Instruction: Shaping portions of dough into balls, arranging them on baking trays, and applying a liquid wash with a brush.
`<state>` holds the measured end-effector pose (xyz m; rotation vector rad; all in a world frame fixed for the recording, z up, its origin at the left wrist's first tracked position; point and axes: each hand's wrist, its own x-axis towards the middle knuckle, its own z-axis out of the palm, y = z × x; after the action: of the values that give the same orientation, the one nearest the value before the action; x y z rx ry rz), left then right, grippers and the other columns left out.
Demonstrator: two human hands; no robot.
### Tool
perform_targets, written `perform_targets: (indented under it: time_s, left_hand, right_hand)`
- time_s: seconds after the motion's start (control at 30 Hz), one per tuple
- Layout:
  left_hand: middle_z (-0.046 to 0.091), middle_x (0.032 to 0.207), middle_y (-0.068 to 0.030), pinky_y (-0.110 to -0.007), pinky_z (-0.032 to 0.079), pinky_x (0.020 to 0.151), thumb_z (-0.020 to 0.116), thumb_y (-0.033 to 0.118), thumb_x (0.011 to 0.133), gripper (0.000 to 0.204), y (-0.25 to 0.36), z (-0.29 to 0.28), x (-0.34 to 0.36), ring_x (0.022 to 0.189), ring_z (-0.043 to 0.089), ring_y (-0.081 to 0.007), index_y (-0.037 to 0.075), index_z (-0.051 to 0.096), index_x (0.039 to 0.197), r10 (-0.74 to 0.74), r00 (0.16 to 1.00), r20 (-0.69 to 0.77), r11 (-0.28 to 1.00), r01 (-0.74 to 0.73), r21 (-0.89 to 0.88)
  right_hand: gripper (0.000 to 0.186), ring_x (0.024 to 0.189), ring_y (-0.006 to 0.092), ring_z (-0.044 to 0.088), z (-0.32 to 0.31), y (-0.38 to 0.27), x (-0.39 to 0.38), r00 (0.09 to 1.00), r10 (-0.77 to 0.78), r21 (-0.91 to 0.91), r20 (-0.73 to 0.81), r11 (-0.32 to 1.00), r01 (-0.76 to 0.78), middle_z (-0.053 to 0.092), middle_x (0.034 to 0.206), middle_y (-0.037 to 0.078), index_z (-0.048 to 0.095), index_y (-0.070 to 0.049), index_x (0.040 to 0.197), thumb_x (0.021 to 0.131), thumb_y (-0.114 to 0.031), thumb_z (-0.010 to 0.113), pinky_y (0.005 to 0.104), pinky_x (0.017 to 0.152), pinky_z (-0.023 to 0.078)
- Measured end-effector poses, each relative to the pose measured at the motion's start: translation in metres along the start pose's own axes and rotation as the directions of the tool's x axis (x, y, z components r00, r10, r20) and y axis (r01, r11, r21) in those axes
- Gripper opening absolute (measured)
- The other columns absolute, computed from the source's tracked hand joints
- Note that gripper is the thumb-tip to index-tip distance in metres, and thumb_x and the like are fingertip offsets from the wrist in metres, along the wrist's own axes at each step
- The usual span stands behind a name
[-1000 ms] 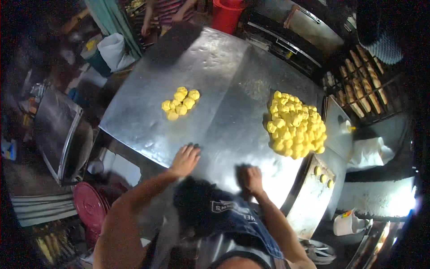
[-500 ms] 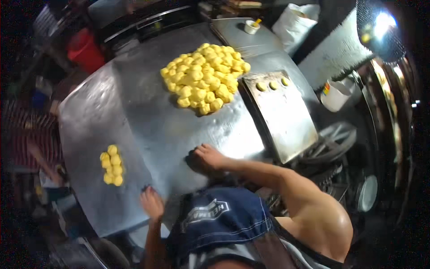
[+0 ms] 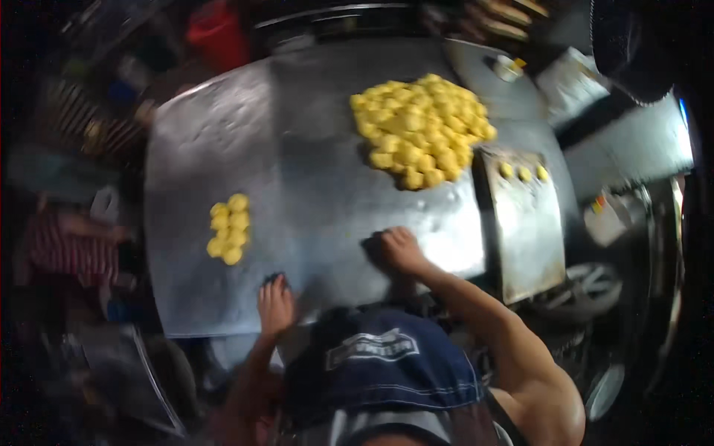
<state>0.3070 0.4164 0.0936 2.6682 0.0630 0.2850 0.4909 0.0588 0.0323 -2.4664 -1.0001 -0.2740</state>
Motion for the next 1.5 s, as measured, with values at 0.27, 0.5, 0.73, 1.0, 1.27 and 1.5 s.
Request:
perform_targets:
  time_s: [0.27,0.5,0.73,1.0,1.27,1.5]
  left_hand:
    - [0.062,0.116,-0.0222,-0.051,0.043,0.097,0.055,0.014,0.099,0.034,0.023,0.033,0.075,0.109,0.055,-0.0433,0.000,0.057,0.130,-0.264,0.924,-0.278,0.964,0.245,-0.102]
    - [0.062,0.114,-0.0230,-0.052,0.045,0.095,0.053,0.013,0.098,0.033,0.014,0.000,0.007,0.104,0.057,-0.0437,0.002,0.059,0.129,-0.120,0.979,-0.164,0.993,0.122,0.001]
    - [0.061,0.117,-0.0242,-0.054,0.042,0.096,0.051,0.015,0.100,0.035,0.026,0.026,0.068,0.105,0.056,-0.0439,0.002,0.058,0.132,-0.323,0.903,-0.282,0.945,0.323,-0.050]
    - [0.061,0.116,-0.0256,-0.055,0.042,0.098,0.054,0.017,0.099,0.034,0.008,0.001,0.026,0.106,0.056,-0.0466,0.004,0.059,0.130,-0.111,0.980,-0.168,0.993,0.118,0.031]
    - [0.062,0.116,-0.0232,-0.054,0.042,0.099,0.054,0.016,0.100,0.029,0.036,0.039,0.031,0.109,0.055,-0.0450,0.003,0.062,0.125,-0.221,0.924,-0.312,0.974,0.225,-0.023]
    - [0.062,0.116,-0.0237,-0.055,0.041,0.101,0.053,0.018,0.102,0.031,0.009,0.004,0.030,0.111,0.055,-0.0459,0.001,0.060,0.126,-0.132,0.969,-0.208,0.987,0.147,0.058]
  right_hand:
    - [0.028,0.105,0.0369,0.054,0.030,-0.012,0.099,0.974,0.225,-0.104,0.003,0.969,-0.223,0.060,0.107,0.015,0.061,-0.006,0.113,0.086,-0.015,0.062,0.0461,0.093,0.044]
    - [0.043,0.112,0.0406,0.051,0.018,0.034,0.003,0.945,-0.133,0.049,0.299,0.991,0.124,0.056,0.121,0.021,0.058,-0.001,0.122,0.080,-0.005,0.062,0.0484,0.100,0.044]
    - [0.039,0.102,0.0374,0.051,0.039,0.004,0.096,0.998,0.067,-0.053,0.022,0.996,-0.066,0.055,0.109,0.020,0.058,0.000,0.116,0.078,-0.008,0.062,0.0442,0.089,0.044]
    - [0.049,0.111,0.0367,0.051,0.020,0.046,0.020,0.955,-0.184,0.012,0.235,0.982,0.186,0.058,0.113,0.016,0.056,-0.003,0.123,0.076,-0.007,0.069,0.0442,0.102,0.043]
    - [0.052,0.122,0.0393,0.050,0.041,-0.016,0.036,0.959,0.281,0.027,0.016,0.959,-0.282,0.058,0.122,0.019,0.056,-0.002,0.123,0.074,-0.011,0.072,0.0459,0.106,0.042]
    - [0.062,0.122,0.0378,0.050,0.011,0.003,0.048,0.967,0.051,0.037,0.248,0.997,-0.062,0.055,0.129,0.020,0.054,-0.001,0.129,0.070,-0.007,0.074,0.0449,0.106,0.042]
